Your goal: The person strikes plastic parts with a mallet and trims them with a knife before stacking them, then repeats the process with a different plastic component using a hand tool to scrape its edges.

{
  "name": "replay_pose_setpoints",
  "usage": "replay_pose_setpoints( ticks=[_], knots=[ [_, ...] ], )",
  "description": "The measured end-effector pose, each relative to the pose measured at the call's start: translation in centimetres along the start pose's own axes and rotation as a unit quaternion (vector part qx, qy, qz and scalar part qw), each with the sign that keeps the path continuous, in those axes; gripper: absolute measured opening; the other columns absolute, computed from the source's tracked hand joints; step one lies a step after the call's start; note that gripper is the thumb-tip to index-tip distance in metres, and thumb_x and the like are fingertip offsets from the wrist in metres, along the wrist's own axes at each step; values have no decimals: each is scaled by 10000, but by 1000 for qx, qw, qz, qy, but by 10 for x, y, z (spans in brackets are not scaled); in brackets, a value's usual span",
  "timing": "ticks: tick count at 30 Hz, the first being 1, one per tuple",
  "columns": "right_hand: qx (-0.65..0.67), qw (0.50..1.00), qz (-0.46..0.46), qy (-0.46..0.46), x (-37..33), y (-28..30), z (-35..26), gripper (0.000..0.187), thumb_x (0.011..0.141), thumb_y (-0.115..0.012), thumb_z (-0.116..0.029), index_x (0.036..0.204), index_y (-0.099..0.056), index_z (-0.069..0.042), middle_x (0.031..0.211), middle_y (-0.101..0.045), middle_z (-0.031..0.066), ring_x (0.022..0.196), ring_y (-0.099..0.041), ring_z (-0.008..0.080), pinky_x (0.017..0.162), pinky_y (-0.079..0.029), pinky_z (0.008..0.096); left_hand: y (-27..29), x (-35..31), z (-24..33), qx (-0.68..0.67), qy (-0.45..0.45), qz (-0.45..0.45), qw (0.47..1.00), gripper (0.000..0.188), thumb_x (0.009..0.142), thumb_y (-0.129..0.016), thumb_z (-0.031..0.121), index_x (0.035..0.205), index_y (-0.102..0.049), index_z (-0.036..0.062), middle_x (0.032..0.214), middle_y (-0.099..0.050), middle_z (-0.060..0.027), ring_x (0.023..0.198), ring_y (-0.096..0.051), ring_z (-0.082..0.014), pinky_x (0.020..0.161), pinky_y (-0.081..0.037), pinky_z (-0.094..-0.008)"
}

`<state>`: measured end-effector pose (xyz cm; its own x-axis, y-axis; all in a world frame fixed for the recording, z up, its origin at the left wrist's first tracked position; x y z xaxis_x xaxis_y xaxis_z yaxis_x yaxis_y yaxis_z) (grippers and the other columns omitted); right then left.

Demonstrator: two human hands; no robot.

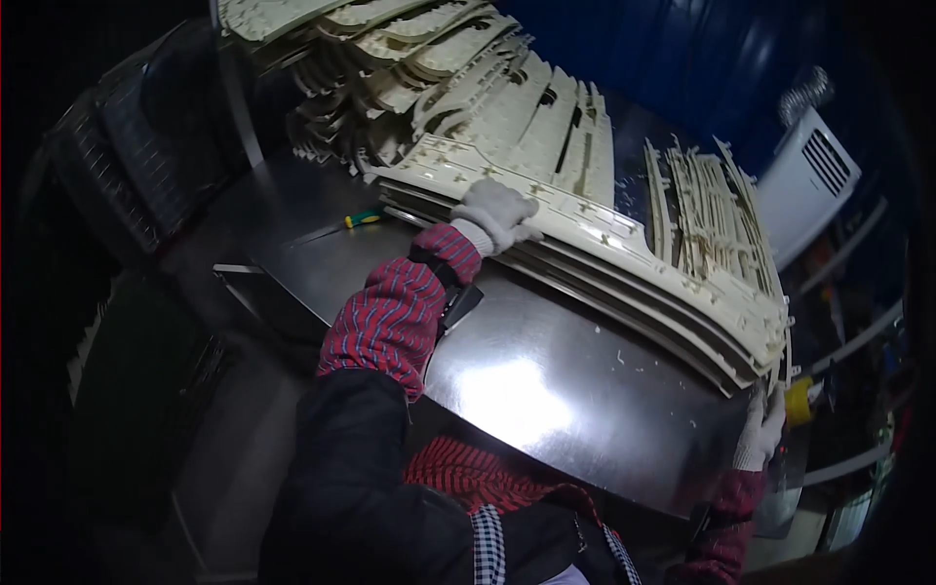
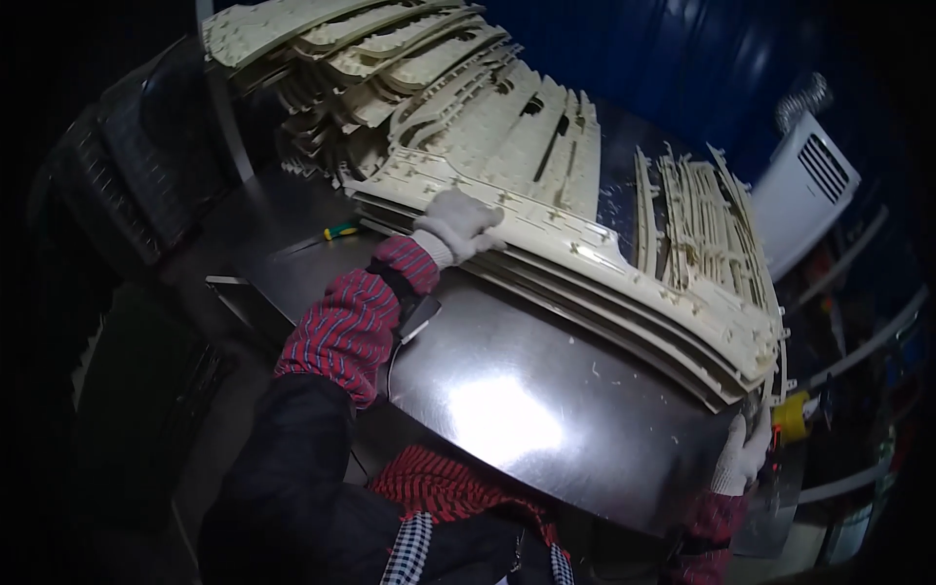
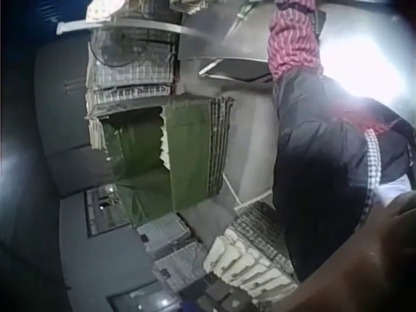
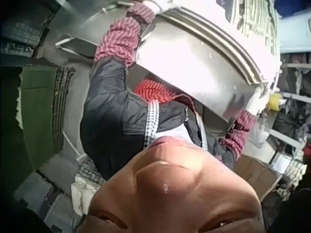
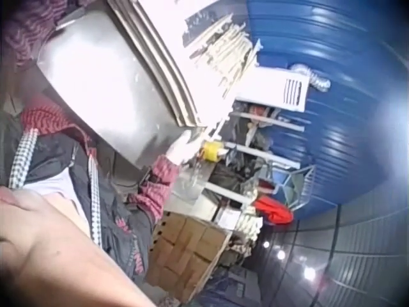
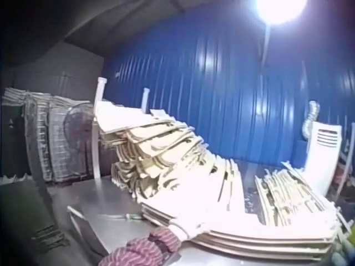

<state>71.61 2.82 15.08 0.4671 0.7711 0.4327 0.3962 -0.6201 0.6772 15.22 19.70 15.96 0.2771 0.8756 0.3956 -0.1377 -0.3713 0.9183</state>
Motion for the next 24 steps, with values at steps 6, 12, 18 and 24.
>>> replay_pose_setpoints(
  ticks=[6, 12, 18, 24],
  knots=[
    [141, 900, -190, 366, 30, -91, -247, 486, 996, -560, -150, 1435, -454, 30, 1415, -524, 216, 1312, -518, 312, 1111, -401, 378, 22, -44, 7, 16, -64, 378, 924, 612, 852, -690, 516, 1316, -610, 126, 1110, -664, -180, 1061, -638, -339, 947, -498, -404],
    [-69, 791, -298, 530, 22, -228, -368, 593, 979, -567, -293, 1451, -412, 30, 1368, -524, 297, 1269, -538, 389, 1087, -422, 422, -52, -97, -118, -143, 393, 529, 738, 603, 960, -595, 440, 1370, -521, 4, 1248, -594, -237, 1152, -600, -369, 1000, -483, -436],
    [-12, 715, -506, 482, 6, -313, -404, 695, 952, -548, -396, 1470, -378, 34, 1299, -588, 309, 1211, -577, 452, 1019, -466, 435, -168, -144, -253, -168, 704, 240, 647, 379, 1053, -399, 231, 1329, -535, 10, 1228, -668, -187, 1212, -601, -301, 1001, -492, -373],
    [2, 721, -499, 481, 18, -297, -353, 614, 967, -515, -329, 1450, -412, 36, 1017, -692, 273, 921, -692, 431, 761, -563, 440, -84, -121, -133, -557, 657, 374, 345, 516, 982, -564, 528, 1161, -673, 57, 1053, -705, -94, 946, -632, -197, 846, -492, -318]
  ],
)
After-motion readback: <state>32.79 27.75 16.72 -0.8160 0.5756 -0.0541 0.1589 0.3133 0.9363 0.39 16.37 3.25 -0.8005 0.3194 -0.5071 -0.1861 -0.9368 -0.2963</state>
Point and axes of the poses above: each hand's wrist, its own x-axis towards the middle knuckle, its own y-axis out of the back of the hand, z = x × y, the point moved 5 cm from there along x, towards the middle knuckle
